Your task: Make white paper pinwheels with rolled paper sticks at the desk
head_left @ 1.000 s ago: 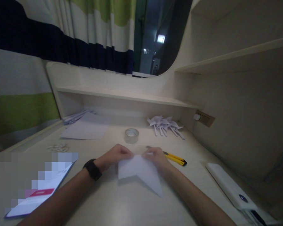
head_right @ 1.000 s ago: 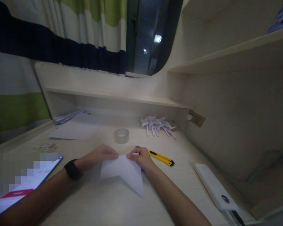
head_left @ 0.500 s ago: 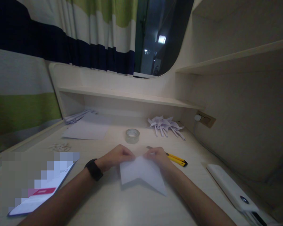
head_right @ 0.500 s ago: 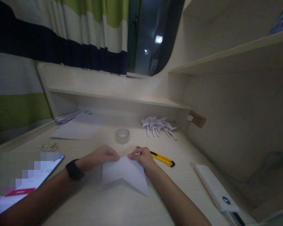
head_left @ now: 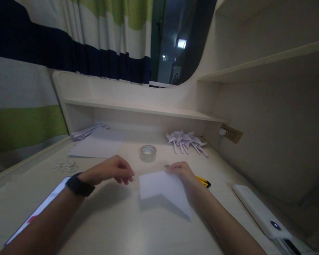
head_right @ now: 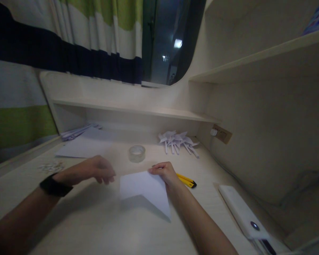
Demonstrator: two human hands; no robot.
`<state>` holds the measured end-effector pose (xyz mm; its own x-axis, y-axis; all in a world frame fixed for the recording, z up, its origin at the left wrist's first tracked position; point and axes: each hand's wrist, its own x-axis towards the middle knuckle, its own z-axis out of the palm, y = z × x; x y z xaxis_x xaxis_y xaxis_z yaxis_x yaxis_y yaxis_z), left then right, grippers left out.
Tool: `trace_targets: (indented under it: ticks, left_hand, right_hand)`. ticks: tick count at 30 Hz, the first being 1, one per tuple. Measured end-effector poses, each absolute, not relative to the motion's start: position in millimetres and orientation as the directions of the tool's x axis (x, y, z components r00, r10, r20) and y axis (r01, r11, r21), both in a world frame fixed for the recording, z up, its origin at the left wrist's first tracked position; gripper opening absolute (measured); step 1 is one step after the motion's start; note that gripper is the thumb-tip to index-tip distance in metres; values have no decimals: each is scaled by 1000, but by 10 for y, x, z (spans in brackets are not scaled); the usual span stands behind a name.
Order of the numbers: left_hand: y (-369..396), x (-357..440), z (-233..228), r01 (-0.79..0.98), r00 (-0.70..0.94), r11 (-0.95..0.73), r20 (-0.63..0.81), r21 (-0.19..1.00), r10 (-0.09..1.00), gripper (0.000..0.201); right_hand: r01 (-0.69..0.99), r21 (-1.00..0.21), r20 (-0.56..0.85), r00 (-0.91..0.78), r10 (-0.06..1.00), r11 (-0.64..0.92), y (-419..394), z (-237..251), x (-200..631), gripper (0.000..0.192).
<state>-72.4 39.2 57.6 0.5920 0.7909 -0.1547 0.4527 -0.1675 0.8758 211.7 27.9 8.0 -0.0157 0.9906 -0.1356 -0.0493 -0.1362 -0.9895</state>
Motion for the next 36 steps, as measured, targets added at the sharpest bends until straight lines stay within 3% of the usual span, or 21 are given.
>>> trace_targets:
  ticks: [3, 7, 9, 15, 19, 24, 36]
  left_hand:
    - [429, -692, 631, 416, 495, -198, -38, 888, 868, 29]
    - [443, -436, 477, 354, 666, -434, 103, 829, 739, 28]
    - [430, -342, 391, 345, 708, -445, 83, 826, 702, 29]
    - [332, -300, 288, 310, 756, -341, -13, 887, 654, 29]
    - [284, -232, 221, 316, 779, -294, -70, 902, 623, 29]
    - [293, -155, 135, 305, 749, -245, -73, 920, 659, 25]
    - [411, -286, 153, 271, 720, -236, -34, 933, 693, 16]
  right_hand:
    - [-105, -984, -140, -13, 990, -141, 222, 52, 1995, 23]
    - [-103, -989, -107, 30, 994, -103, 139, -24, 1819, 22]
    - [-75, -994, -85, 25, 996, -83, 130, -53, 1791, 19]
    - [119, -993, -49, -334, 941, -9, 149, 10, 1890, 17]
    - [233, -971, -59, -444, 894, 52, 100, 115, 1896, 9]
    - [307, -948, -87, -509, 856, 86, 108, 166, 1912, 11]
    - [273, -962, -114, -503, 857, 32, 246, 95, 2118, 12]
